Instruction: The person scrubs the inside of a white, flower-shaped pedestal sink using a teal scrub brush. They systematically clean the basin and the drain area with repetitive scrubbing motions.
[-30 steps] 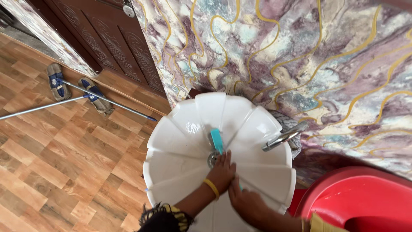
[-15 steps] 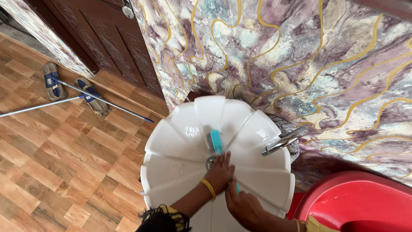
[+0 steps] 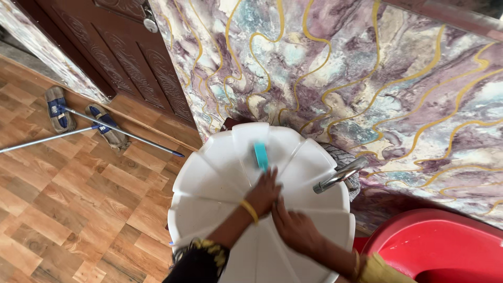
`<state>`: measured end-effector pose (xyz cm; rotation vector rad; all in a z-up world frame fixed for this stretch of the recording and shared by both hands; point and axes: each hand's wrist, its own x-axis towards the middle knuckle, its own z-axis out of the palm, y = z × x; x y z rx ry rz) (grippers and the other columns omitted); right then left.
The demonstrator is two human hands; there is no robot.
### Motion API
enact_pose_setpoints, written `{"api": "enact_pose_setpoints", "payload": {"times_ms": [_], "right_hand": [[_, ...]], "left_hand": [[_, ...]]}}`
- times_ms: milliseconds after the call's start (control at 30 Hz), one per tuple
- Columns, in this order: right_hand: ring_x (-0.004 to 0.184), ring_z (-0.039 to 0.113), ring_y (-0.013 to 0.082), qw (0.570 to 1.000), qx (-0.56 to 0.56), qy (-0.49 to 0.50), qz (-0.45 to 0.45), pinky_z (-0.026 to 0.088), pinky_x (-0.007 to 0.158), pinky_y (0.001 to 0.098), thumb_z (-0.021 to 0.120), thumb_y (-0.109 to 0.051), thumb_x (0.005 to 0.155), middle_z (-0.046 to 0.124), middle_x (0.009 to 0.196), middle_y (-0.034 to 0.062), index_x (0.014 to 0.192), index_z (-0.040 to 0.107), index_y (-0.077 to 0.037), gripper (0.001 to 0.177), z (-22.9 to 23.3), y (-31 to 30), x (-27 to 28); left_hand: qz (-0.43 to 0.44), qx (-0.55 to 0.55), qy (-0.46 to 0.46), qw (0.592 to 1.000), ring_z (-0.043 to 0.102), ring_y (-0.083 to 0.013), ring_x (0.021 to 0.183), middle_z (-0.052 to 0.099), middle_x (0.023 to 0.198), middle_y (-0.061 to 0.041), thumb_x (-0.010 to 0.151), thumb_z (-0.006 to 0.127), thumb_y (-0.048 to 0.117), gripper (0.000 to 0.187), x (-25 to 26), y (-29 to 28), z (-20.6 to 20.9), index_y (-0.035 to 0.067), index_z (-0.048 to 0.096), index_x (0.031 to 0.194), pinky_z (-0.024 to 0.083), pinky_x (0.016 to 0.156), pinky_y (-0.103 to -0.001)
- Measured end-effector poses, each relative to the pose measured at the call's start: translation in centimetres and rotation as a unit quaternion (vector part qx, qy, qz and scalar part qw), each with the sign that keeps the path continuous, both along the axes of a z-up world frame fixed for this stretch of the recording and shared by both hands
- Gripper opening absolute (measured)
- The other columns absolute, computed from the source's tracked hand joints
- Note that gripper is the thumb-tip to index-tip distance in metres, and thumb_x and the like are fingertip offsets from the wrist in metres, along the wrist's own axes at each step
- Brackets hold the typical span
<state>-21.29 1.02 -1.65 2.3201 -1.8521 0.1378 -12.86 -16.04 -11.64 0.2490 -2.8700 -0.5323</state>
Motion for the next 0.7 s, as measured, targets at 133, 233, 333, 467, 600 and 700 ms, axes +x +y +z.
{"api": "enact_pose_setpoints", "payload": {"times_ms": [133, 233, 333, 467, 600, 700], "right_hand": [[0.077, 0.068, 0.0222, 0.994, -0.101, -0.035, -0.012, 0.057, 0.066, 0.0345, 0.059, -0.006, 0.079, 0.061, 0.129, 0.0299, 0.127, 0.059, 0.013, 0.051, 0.5, -1.0, -1.8], [0.073, 0.068, 0.0225, 0.998, -0.018, -0.059, 0.004, 0.058, 0.064, 0.0358, 0.06, -0.007, 0.073, 0.062, 0.129, 0.03, 0.125, 0.061, 0.01, 0.054, -0.5, 1.3, -0.7], [0.072, 0.068, 0.0225, 0.998, 0.033, -0.019, 0.055, 0.056, 0.058, 0.0349, 0.063, -0.008, 0.085, 0.059, 0.127, 0.0353, 0.129, 0.057, 0.016, 0.05, -1.8, 2.9, 1.1], [0.071, 0.068, 0.024, 0.999, -0.017, -0.031, 0.034, 0.057, 0.059, 0.0375, 0.062, -0.009, 0.08, 0.06, 0.131, 0.033, 0.127, 0.059, 0.01, 0.051, -2.2, -0.7, -0.7], [0.079, 0.069, 0.0251, 0.994, -0.092, -0.057, 0.001, 0.058, 0.068, 0.0372, 0.059, -0.009, 0.077, 0.061, 0.131, 0.0255, 0.126, 0.059, 0.006, 0.052, -1.1, -0.9, -2.2], [0.071, 0.068, 0.024, 1.0, 0.021, -0.002, 0.013, 0.058, 0.059, 0.0376, 0.061, -0.01, 0.08, 0.058, 0.131, 0.033, 0.127, 0.057, 0.01, 0.051, -1.5, 1.4, -0.1]], "left_hand": [[-0.001, 0.032, 0.02, 0.999, 0.027, -0.0546, 0.145, 0.029, 0.156, -0.04, 0.081, 0.067, 0.014, 0.048, -1.6, -1.8, 2.2, -0.003, 0.058, 0.125, 0.024, 0.12, -0.056], [0.008, 0.013, -0.048, 0.999, 0.03, -0.0517, 0.147, 0.036, 0.152, -0.036, 0.081, 0.068, 0.013, 0.041, 0.6, 1.4, 1.2, -0.002, 0.059, 0.118, 0.025, 0.122, -0.055], [0.024, 0.018, -0.002, 1.0, 0.041, -0.0484, 0.142, 0.041, 0.153, -0.036, 0.084, 0.068, 0.012, 0.044, 2.4, 3.2, -1.1, -0.006, 0.056, 0.123, 0.032, 0.119, -0.053], [0.026, -0.024, -0.009, 0.999, 0.04, -0.0499, 0.141, 0.043, 0.15, -0.034, 0.08, 0.069, 0.013, 0.049, 0.8, -0.7, -0.4, -0.007, 0.055, 0.123, 0.032, 0.118, -0.054], [0.03, -0.01, 0.018, 0.999, 0.038, -0.0509, 0.141, 0.045, 0.148, -0.032, 0.078, 0.068, 0.013, 0.05, -0.3, -1.4, 1.2, -0.006, 0.056, 0.123, 0.032, 0.118, -0.054], [0.016, 0.021, 0.062, 0.998, 0.038, -0.0496, 0.145, 0.05, 0.148, -0.025, 0.085, 0.066, 0.011, 0.041, 0.9, 2.1, -0.2, -0.001, 0.061, 0.123, 0.032, 0.12, -0.054]]}}
